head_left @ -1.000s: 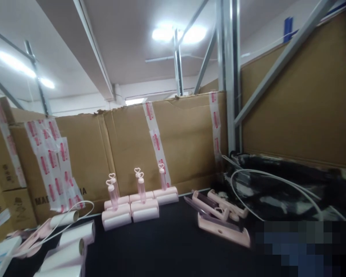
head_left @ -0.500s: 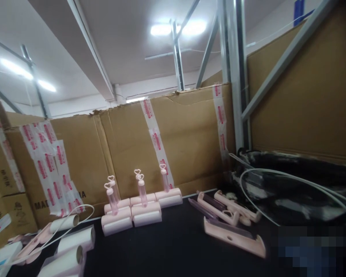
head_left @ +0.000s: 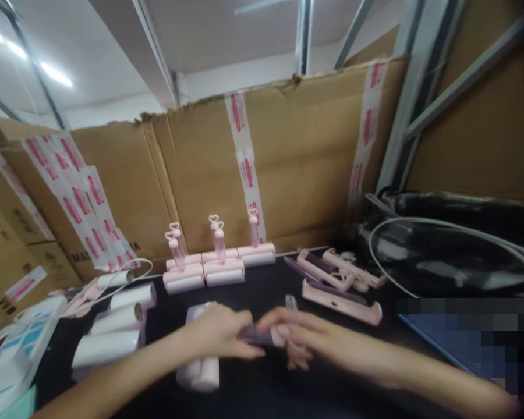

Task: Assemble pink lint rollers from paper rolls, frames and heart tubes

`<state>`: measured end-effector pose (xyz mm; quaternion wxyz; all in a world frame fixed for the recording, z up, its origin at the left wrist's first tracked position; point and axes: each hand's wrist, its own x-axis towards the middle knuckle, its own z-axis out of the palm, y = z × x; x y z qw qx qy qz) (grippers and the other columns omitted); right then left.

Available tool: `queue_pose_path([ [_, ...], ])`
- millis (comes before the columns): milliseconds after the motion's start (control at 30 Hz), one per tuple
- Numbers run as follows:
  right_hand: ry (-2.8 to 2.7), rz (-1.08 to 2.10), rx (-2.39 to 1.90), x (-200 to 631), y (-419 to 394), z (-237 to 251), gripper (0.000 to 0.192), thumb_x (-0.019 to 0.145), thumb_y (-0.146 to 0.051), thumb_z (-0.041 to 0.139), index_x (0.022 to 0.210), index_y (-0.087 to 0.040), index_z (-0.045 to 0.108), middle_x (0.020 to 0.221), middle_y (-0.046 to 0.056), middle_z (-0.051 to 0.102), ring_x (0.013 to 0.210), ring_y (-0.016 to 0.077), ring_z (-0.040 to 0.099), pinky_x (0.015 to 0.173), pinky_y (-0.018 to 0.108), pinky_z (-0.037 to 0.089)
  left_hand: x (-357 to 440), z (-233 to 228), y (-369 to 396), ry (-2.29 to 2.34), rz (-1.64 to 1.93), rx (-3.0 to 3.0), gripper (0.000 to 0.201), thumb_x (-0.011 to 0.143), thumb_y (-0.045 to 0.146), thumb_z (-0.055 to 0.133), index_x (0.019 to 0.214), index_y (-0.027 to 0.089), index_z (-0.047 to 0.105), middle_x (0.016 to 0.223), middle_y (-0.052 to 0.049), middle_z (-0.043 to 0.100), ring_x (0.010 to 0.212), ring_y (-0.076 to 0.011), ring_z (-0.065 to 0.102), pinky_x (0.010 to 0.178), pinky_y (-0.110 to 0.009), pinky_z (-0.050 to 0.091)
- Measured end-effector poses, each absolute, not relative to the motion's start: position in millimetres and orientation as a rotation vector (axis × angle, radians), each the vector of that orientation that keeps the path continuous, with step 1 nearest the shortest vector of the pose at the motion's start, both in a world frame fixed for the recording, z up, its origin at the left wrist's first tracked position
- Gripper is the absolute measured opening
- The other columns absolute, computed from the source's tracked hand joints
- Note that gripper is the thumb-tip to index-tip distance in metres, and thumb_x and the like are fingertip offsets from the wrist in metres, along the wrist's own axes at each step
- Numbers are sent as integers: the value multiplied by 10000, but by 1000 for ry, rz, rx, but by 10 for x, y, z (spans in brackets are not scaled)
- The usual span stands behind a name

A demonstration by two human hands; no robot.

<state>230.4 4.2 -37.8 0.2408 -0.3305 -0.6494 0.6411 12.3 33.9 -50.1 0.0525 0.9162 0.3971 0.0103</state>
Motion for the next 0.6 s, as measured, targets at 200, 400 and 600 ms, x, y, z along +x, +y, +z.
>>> queue_pose_path([
  [200, -1721, 1587, -987, 2343, 163, -547, 510, 831, -463, 525, 1229, -147, 480, 585, -61, 365, 554, 107, 379, 578, 263, 362, 10, -383, 323, 1021, 407, 2636, 814, 622, 569, 680, 1279, 232, 338, 1136, -59, 594, 999, -216, 583, 858, -331, 447],
  [400, -1922, 1501, -915, 2325, -228, -219, 309, 871, -459, 481, 1052, -209, 486, 675, -40, 437, 627, 113, 435, 637, 262, 368, 254, -83, -54, 999, 315, 2893, 455, 717, 465, 613, 1051, 179, 499, 1032, -95, 629, 970, -272, 591, 858, -373, 440],
  [600, -2030, 1876, -600, 2246, -660, -73, 479, 621, -604, 683, 730, -181, 487, 700, -29, 463, 645, 103, 439, 601, 215, 381, 320, -142, -515, 1164, -182, 2767, 252, 745, 299, 571, 972, 191, 561, 791, -92, 686, 694, -303, 668, 518, -343, 478],
])
